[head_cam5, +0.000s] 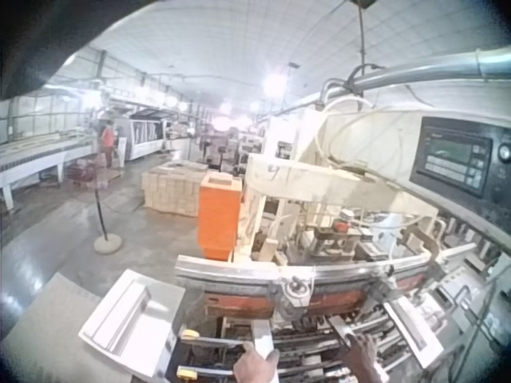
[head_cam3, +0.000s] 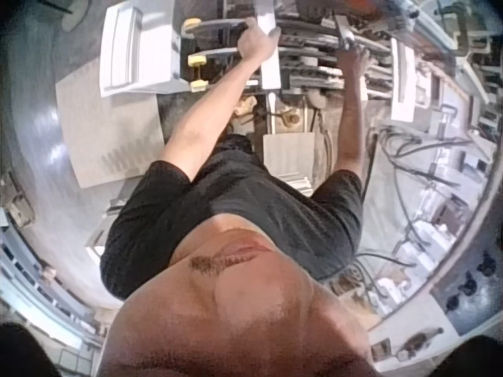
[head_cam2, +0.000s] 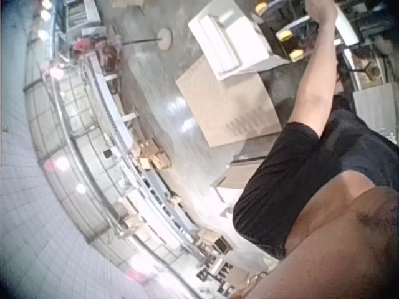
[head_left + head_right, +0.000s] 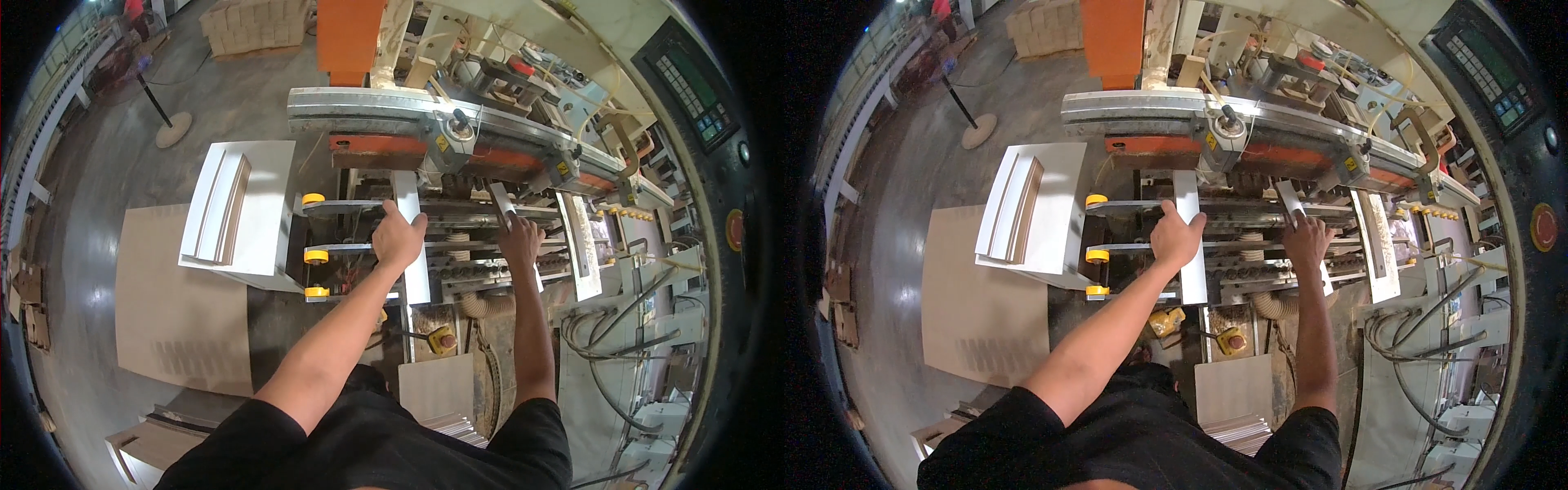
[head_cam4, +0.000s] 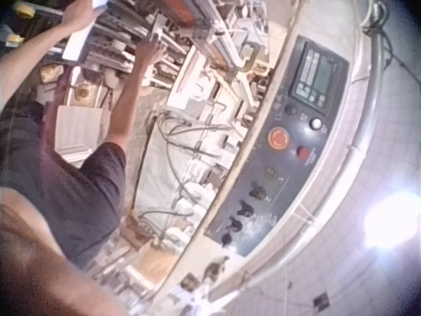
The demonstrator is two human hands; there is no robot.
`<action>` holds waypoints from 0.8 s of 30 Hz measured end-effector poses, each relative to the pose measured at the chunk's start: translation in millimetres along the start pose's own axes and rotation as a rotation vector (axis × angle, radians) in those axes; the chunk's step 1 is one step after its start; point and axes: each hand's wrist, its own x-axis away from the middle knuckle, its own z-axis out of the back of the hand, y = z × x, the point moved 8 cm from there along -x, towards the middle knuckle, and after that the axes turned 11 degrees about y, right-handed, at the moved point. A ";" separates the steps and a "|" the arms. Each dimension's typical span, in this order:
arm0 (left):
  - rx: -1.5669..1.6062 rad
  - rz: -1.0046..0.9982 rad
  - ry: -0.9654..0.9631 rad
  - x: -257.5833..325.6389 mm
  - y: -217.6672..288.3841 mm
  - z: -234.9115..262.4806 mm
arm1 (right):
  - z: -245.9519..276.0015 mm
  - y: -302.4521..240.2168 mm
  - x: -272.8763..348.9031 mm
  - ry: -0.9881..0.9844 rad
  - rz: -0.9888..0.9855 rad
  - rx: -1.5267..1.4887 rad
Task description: The person processes furniture parts by placing white wooden panels into an industrial machine, handling them one at a time and in small stacks, and then moving the processed panels to a collection area.
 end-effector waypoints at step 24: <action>-0.049 -0.060 0.033 -1.6 -4.1 -4.9 | -27.5 32.4 -19.1 -0.061 -0.240 -0.165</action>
